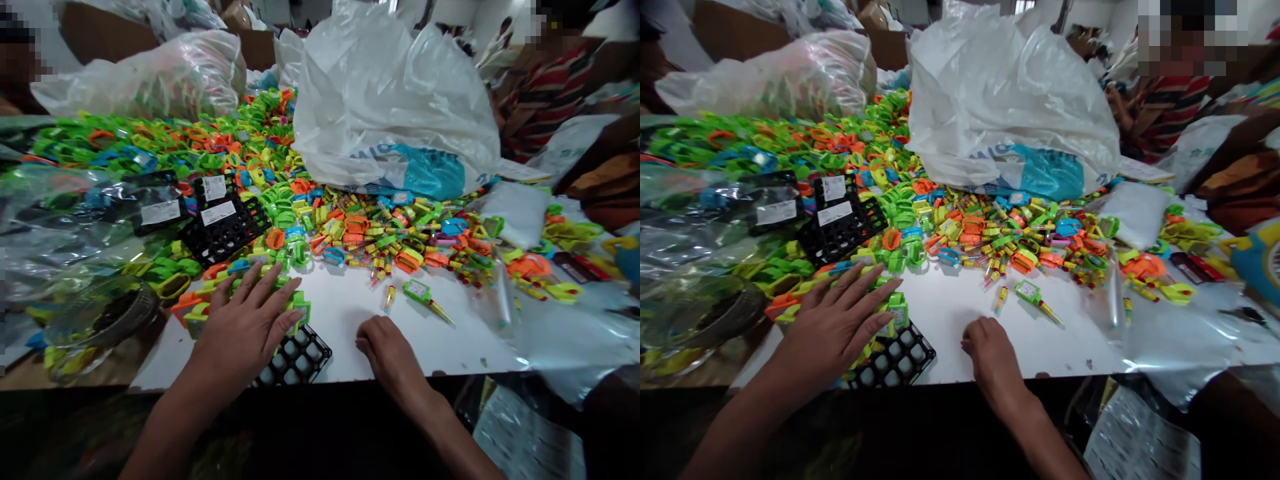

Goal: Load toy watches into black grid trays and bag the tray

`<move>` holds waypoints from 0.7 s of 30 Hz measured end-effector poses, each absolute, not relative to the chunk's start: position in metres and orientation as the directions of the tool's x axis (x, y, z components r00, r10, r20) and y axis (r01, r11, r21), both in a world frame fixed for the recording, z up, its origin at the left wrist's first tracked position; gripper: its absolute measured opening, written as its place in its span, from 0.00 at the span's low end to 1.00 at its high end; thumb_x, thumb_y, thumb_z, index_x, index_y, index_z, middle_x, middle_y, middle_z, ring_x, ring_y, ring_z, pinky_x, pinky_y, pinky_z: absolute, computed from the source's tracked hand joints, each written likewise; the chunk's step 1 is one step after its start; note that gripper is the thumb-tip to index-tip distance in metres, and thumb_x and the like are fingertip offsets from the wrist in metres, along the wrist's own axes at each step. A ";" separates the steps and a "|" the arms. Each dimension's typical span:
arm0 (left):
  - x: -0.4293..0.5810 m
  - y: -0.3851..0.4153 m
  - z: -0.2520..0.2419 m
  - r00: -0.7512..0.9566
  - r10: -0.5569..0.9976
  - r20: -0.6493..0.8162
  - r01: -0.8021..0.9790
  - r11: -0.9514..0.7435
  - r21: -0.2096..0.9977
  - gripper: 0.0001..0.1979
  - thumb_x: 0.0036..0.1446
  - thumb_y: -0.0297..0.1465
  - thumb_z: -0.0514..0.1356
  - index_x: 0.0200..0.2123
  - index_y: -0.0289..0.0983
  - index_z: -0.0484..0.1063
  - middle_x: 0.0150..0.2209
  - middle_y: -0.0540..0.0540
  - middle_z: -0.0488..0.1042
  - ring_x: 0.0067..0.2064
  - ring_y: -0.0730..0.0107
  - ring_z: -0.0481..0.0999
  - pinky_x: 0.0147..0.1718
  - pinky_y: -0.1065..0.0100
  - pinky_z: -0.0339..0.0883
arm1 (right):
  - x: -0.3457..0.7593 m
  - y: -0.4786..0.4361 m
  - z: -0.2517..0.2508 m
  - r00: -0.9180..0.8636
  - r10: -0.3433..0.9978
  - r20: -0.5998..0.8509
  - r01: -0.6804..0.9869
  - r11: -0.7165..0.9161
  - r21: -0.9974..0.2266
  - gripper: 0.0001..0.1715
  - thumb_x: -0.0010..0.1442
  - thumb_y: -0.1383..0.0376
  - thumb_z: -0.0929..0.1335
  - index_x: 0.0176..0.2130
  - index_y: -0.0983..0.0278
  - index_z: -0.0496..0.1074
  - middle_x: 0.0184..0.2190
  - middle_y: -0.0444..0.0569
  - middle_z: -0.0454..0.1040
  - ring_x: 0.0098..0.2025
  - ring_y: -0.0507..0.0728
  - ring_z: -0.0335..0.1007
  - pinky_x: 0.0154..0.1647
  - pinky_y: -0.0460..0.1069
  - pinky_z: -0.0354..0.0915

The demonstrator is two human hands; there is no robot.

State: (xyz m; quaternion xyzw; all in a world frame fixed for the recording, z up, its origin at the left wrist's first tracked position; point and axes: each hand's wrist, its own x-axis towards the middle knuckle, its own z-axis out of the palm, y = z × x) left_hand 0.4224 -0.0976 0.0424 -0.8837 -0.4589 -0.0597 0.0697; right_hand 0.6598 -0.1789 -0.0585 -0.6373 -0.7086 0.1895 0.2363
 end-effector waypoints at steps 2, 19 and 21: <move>0.433 -0.096 0.040 0.599 0.778 0.187 0.796 -0.603 -0.041 0.26 0.63 0.48 0.44 0.61 0.49 0.61 0.66 0.48 0.57 0.68 0.48 0.51 0.59 0.41 0.51 | 0.694 -0.211 -0.058 -0.047 0.998 0.030 0.809 0.056 -0.585 0.07 0.64 0.69 0.61 0.35 0.61 0.67 0.34 0.49 0.70 0.38 0.58 0.67 0.39 0.52 0.65; 0.449 -0.094 0.043 0.656 0.738 0.159 0.751 -0.659 -0.038 0.27 0.63 0.49 0.43 0.63 0.50 0.55 0.67 0.50 0.53 0.68 0.52 0.50 0.61 0.44 0.50 | 0.673 -0.148 -0.011 -0.185 0.980 0.066 0.438 0.143 -0.887 0.15 0.66 0.58 0.61 0.36 0.62 0.71 0.32 0.46 0.72 0.36 0.54 0.67 0.40 0.48 0.63; 0.450 -0.094 0.044 0.653 0.742 0.150 0.753 -0.658 -0.022 0.27 0.63 0.50 0.42 0.63 0.51 0.54 0.67 0.50 0.53 0.68 0.52 0.50 0.61 0.43 0.50 | 0.701 -0.177 -0.008 -0.061 0.998 -0.009 0.355 0.014 -0.935 0.17 0.66 0.55 0.62 0.33 0.62 0.71 0.31 0.46 0.70 0.35 0.54 0.65 0.39 0.47 0.61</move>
